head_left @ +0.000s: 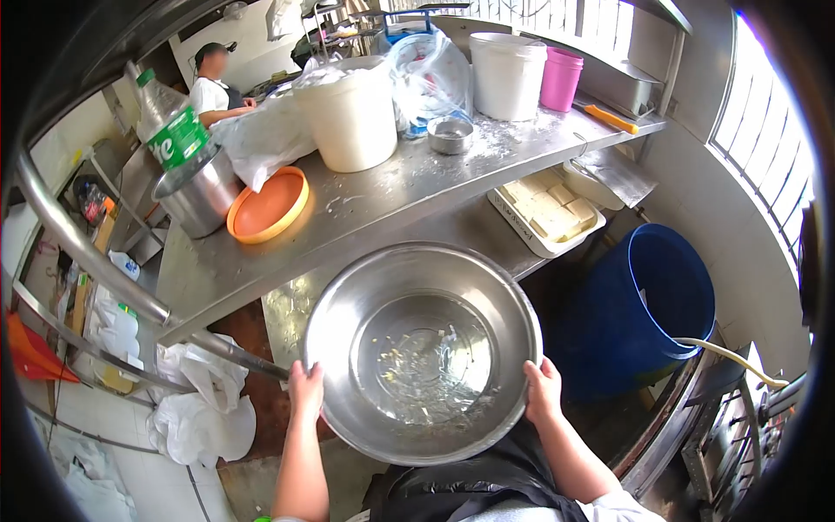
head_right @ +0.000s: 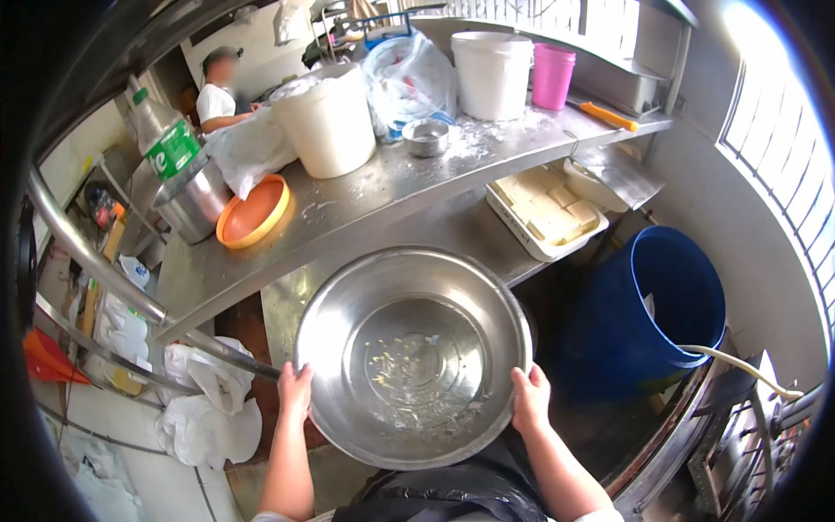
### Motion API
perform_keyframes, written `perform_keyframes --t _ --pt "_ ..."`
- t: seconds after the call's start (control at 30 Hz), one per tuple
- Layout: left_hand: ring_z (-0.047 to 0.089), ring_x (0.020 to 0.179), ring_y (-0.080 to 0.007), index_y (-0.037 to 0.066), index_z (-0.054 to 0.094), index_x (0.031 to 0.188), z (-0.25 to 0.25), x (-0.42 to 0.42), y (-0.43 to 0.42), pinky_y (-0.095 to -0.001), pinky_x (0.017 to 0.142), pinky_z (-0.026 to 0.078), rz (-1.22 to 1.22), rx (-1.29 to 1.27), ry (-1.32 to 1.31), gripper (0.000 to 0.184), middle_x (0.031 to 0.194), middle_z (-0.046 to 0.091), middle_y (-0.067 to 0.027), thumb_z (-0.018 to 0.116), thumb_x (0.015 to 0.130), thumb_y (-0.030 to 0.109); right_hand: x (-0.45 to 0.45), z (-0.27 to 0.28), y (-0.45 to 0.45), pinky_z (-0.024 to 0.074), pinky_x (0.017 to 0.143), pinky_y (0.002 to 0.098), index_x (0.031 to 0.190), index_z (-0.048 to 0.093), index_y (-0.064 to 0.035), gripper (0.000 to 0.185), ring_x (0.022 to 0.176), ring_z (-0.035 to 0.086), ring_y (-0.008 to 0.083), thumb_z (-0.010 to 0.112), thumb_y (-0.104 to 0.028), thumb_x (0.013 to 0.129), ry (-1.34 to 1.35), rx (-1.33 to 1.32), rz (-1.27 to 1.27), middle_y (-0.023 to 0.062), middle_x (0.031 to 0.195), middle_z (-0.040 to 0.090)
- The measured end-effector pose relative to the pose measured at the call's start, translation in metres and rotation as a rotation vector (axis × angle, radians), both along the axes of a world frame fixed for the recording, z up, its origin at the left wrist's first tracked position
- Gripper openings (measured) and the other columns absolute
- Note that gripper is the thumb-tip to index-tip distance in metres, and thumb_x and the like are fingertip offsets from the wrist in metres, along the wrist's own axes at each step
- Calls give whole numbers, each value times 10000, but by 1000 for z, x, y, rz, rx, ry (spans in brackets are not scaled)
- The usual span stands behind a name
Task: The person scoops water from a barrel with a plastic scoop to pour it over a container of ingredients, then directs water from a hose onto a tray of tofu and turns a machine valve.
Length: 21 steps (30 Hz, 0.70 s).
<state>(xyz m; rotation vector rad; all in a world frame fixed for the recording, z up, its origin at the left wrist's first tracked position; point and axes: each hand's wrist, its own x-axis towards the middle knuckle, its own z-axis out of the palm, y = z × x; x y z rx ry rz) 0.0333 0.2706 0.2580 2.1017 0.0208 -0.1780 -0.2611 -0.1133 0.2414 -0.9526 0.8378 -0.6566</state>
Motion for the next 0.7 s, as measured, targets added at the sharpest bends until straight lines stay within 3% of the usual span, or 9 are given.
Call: perform_keyframes --t 0.1,0.17,0.27,0.4,0.43,0.5,0.6,0.7 --pt "713 1121 -458 -100 620 1231 -46 -11 -28 -500 973 547 2 64 -117 397 1184 728 -310 702 1039 238 -44 -10 -7 531 933 347 1249 656 -5 229 990 659 152 666 -120 1052 108 -106 -60 54 1101 718" --pt "727 1083 -441 -122 611 1230 -41 -35 -48 -479 959 564 -88 -22 11 420 1173 725 -319 698 1052 249 -78 -24 -14 528 920 338 1243 660 -3 223 982 652 145 672 -113 1049 135 -174 -107 51 1099 716" --pt "702 975 -217 -49 617 1248 -32 -70 -76 -419 842 581 -62 -363 320 307 1112 728 -154 669 1088 208 -117 -25 -23 523 908 321 1243 661 8 231 973 645 137 683 -89 1034 169 -242 -186 49 1090 710" --pt "710 953 -223 -32 659 1213 -77 -111 -94 -411 842 593 -50 -513 354 287 1091 731 -130 695 1052 204 -180 -14 -24 528 874 323 1218 681 22 245 926 638 138 678 -126 1023 148 -306 -258 48 1060 709" --pt "714 946 -224 -30 669 1205 -94 -119 -96 -414 845 598 -97 -518 347 286 1083 732 -121 701 1041 203 -198 -8 -26 521 844 318 1208 690 21 256 915 623 129 684 -157 1024 256 -376 -231 46 1044 708" --pt "756 908 -252 -35 656 1211 -80 -142 -113 -436 789 641 -159 -514 380 293 1056 747 -141 694 1045 203 -225 -6 -27 508 813 313 1190 691 22 257 877 599 118 687 -174 1024 357 -427 -277 29 984 700" --pt "757 843 -248 -33 640 1187 -63 -175 -135 -414 749 651 -208 -536 431 296 1022 745 -159 667 1072 238 -269 -22 -39 505 835 308 1184 692 15 228 897 606 111 683 -149 1026 302 -281 -254 31 1017 705" --pt "751 893 -260 -39 640 1181 -88 -195 -144 -447 782 642 -189 -440 473 339 1050 740 -174 676 1074 280 -294 -34 -43 458 676 276 1102 691 15 165 752 571 83 681 -129 1022 268 -396 -314 -10 898 667"
